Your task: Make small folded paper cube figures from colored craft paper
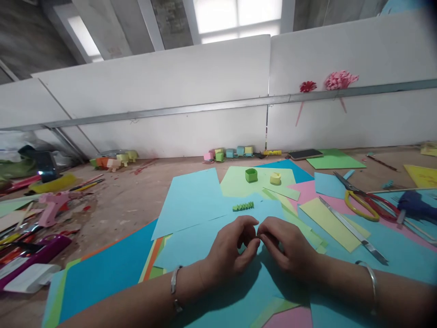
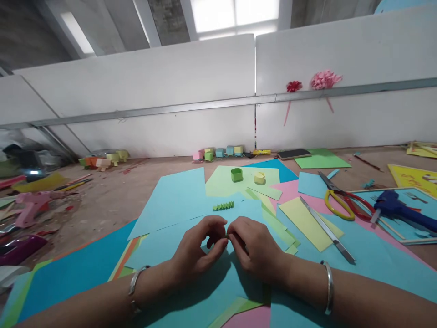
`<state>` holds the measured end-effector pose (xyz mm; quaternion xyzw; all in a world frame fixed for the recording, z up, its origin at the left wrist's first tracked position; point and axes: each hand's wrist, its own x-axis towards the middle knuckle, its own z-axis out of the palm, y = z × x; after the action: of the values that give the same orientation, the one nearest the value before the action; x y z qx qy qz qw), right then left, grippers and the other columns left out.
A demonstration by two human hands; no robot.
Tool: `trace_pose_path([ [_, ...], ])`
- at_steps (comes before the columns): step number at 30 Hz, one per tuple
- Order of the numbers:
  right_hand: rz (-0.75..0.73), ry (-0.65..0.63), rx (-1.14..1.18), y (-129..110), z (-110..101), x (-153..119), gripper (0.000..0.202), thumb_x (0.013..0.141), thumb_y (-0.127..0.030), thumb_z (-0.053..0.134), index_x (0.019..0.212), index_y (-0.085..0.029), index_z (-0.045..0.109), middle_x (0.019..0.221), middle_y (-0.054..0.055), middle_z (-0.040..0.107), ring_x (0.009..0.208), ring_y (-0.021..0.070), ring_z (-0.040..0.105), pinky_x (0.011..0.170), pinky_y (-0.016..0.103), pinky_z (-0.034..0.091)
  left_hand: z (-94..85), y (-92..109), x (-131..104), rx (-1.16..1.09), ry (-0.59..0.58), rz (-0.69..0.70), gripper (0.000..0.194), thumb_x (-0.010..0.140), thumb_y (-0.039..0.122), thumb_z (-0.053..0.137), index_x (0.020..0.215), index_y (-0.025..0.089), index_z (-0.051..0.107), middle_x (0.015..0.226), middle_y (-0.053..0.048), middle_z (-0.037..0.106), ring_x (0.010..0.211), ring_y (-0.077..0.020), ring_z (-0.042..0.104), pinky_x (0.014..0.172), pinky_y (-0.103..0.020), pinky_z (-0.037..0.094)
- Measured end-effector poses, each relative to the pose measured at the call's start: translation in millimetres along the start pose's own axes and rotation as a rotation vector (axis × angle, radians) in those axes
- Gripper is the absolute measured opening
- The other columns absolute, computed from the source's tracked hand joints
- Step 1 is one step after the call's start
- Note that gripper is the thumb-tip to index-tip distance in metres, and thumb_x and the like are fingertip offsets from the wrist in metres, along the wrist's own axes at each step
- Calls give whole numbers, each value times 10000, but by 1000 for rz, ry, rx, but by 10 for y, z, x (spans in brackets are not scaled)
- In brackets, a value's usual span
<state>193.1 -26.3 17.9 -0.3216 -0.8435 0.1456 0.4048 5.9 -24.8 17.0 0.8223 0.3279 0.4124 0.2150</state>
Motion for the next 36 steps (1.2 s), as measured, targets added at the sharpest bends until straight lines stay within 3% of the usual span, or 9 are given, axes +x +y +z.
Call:
trace_pose_path([
  [7, -49, 92, 34, -3, -32, 25, 141, 924, -143, 424, 848, -211, 522, 729, 18, 578, 626, 138, 514, 569, 253, 430, 18, -54, 5, -91, 115, 82, 298, 838, 134, 589, 1077, 234, 443, 933, -25, 493, 688, -118, 501, 627, -258, 487],
  [16, -102, 88, 89, 72, 27, 17, 141, 937, -132, 437, 866, -194, 542, 770, 31, 612, 668, 133, 532, 595, 240, 447, -32, -32, 26, -21, 73, 143, 193, 829, 81, 578, 927, 219, 484, 830, -15, 527, 693, -131, 492, 612, -251, 445],
  [25, -43, -14, 165, 39, -6, 9, 117, 928, -150, 467, 869, -177, 564, 781, 37, 614, 701, 138, 535, 635, 255, 447, -36, -7, 20, 4, 46, 206, 281, 733, -1, 584, 893, 210, 488, 749, 17, 488, 634, -106, 453, 562, -205, 402],
  [36, 46, -50, 161, 71, 2, 10, 143, 927, -181, 475, 850, -171, 595, 787, 48, 644, 703, 141, 548, 644, 269, 439, -42, -59, 16, -46, -15, 154, 188, 820, 81, 623, 909, 208, 517, 785, 11, 491, 646, -105, 450, 568, -211, 404],
])
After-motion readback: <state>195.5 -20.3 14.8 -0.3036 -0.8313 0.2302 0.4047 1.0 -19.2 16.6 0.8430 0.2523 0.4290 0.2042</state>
